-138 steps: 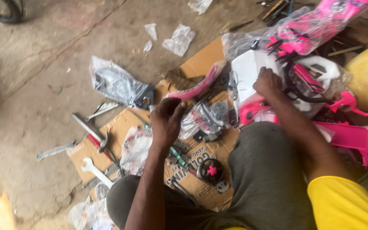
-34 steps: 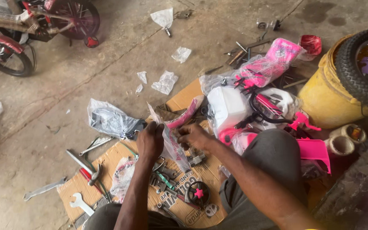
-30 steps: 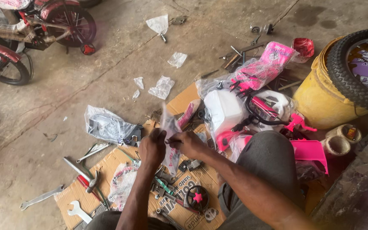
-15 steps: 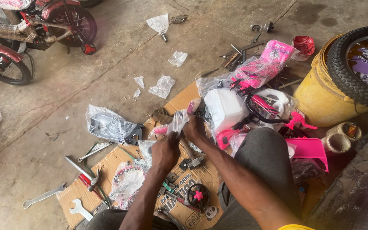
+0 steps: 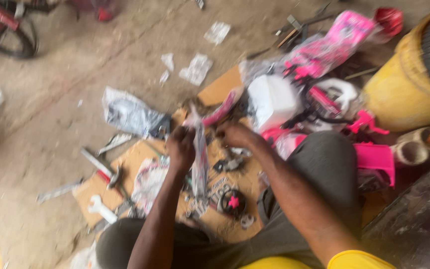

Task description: The person sits on the floor and assembles a bicycle part, specifically a black circular component with a pink star. They use a screwdriver to tighten screws and manipulate various small parts and tools.

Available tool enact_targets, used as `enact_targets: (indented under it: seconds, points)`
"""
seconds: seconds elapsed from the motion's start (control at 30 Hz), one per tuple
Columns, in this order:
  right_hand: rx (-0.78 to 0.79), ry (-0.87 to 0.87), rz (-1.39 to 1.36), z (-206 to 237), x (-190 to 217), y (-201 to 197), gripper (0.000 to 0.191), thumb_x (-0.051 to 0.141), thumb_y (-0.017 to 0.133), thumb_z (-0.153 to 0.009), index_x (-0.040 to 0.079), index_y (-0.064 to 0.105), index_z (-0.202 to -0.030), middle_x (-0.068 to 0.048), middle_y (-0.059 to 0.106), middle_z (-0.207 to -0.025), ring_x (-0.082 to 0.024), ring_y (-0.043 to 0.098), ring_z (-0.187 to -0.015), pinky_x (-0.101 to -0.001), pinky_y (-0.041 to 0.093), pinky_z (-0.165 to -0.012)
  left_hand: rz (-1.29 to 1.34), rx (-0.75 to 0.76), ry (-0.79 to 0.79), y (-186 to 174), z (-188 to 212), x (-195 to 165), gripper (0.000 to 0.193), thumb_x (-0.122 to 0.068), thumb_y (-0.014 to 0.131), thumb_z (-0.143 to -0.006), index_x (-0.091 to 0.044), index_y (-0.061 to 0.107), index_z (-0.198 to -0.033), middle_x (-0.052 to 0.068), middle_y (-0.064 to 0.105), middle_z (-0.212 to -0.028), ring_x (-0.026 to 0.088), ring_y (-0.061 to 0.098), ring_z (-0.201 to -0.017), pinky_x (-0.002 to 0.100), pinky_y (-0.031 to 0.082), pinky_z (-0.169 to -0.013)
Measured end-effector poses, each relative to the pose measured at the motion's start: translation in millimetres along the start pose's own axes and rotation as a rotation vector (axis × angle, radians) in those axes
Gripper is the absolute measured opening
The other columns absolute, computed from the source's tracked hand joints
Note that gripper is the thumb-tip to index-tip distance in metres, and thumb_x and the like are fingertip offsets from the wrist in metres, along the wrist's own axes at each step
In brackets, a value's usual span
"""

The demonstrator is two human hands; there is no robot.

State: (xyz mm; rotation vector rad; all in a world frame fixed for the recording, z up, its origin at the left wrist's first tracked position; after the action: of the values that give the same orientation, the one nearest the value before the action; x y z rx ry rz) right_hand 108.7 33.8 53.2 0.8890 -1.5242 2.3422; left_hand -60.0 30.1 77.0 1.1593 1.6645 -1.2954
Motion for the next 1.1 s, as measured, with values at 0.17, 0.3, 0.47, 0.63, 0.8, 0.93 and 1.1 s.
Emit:
enact_targets:
  seconds: [0.17, 0.3, 0.47, 0.63, 0.8, 0.93, 1.1]
  points:
    - [-0.300, -0.372, -0.880, 7.2, 50.8, -12.9, 0.062, 0.006, 0.083, -0.075, 0.005, 0.057, -0.131, -0.003, 0.067, -0.113, -0.011, 0.064, -0.100, -0.0257, 0.057, -0.082, 0.228, 0.007, -0.096, -0.1, -14.5, -11.6, 0.025, -0.022, 0.063, -0.099, -0.003, 0.063, -0.084, 0.003, 0.061, -0.072, 0.009, 0.051, -0.069, 0.032, 0.045, -0.062]
    - [-0.289, -0.249, -1.073, 4.8, 53.9, -11.7, 0.043, 0.004, 0.084, -0.081, 0.002, 0.067, -0.120, -0.003, 0.069, -0.093, -0.011, 0.062, -0.079, -0.0275, 0.054, -0.068, -0.161, 0.045, 0.017, -15.2, -27.3, -27.2, 0.025, -0.020, 0.067, -0.100, -0.001, 0.064, -0.084, 0.010, 0.060, -0.069, 0.020, 0.055, -0.068, 0.039, 0.045, -0.062]
    - [-0.368, -0.186, -1.087, 2.6, 39.0, -17.3, 0.010, 0.006, 0.076, -0.089, 0.002, 0.074, -0.098, -0.001, 0.073, -0.085, -0.009, 0.065, -0.072, -0.0250, 0.052, -0.064, -0.562, 0.183, 0.636, 3.0, -9.4, -64.9, 0.012, -0.013, 0.063, -0.094, -0.010, 0.074, -0.097, 0.014, 0.065, -0.085, 0.033, 0.064, -0.079, 0.044, 0.048, -0.066]
    - [-0.531, -0.155, -0.473, 5.4, 26.6, -28.2, 0.008, 0.008, 0.075, -0.087, 0.002, 0.072, -0.092, -0.011, 0.076, -0.084, -0.019, 0.073, -0.079, -0.0339, 0.058, -0.076, 0.157, 0.018, 0.026, -27.8, -35.9, -39.2, 0.018, -0.015, 0.064, -0.104, 0.001, 0.068, -0.096, 0.006, 0.062, -0.081, 0.015, 0.054, -0.077, 0.037, 0.046, -0.067]
    - [-0.406, 0.163, -0.173, 11.5, -25.0, -8.2, 0.025, 0.012, 0.070, -0.080, 0.008, 0.076, -0.104, -0.016, 0.075, -0.105, -0.032, 0.072, -0.100, -0.0418, 0.056, -0.090, 0.245, 0.016, -0.494, -30.4, -21.3, -5.2, 0.024, -0.024, 0.069, -0.099, 0.000, 0.071, -0.098, 0.008, 0.058, -0.074, 0.023, 0.047, -0.062, 0.042, 0.037, -0.055]
    - [-0.198, 0.276, -0.031, 8.4, -49.0, 26.6, 0.029, 0.016, 0.074, -0.077, 0.012, 0.075, -0.106, -0.015, 0.073, -0.112, -0.034, 0.068, -0.105, -0.0446, 0.054, -0.090, -0.246, 0.028, -0.119, -25.0, -23.6, -25.0, 0.031, -0.029, 0.071, -0.095, 0.002, 0.073, -0.093, 0.013, 0.073, -0.082, 0.023, 0.069, -0.074, 0.039, 0.054, -0.071]
    - [-0.136, 0.309, -0.292, -19.5, -54.0, 63.0, 0.020, 0.015, 0.076, -0.080, 0.012, 0.077, -0.100, -0.012, 0.078, -0.107, -0.027, 0.074, -0.103, -0.0391, 0.056, -0.094, -0.221, 0.081, -0.167, -9.7, -24.6, -12.7, 0.032, -0.031, 0.072, -0.092, 0.001, 0.073, -0.094, 0.016, 0.075, -0.083, 0.024, 0.073, -0.076, 0.039, 0.055, -0.073]
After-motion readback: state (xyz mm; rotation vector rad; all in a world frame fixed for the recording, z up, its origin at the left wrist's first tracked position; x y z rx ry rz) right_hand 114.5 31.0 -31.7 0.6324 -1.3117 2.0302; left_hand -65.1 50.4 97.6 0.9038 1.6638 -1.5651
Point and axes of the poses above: each hand's wrist, its own z-axis away from the middle knuckle, its own y-axis out of the palm, x = y × z, the point moved 9 cm from there along -z, towards the middle knuckle
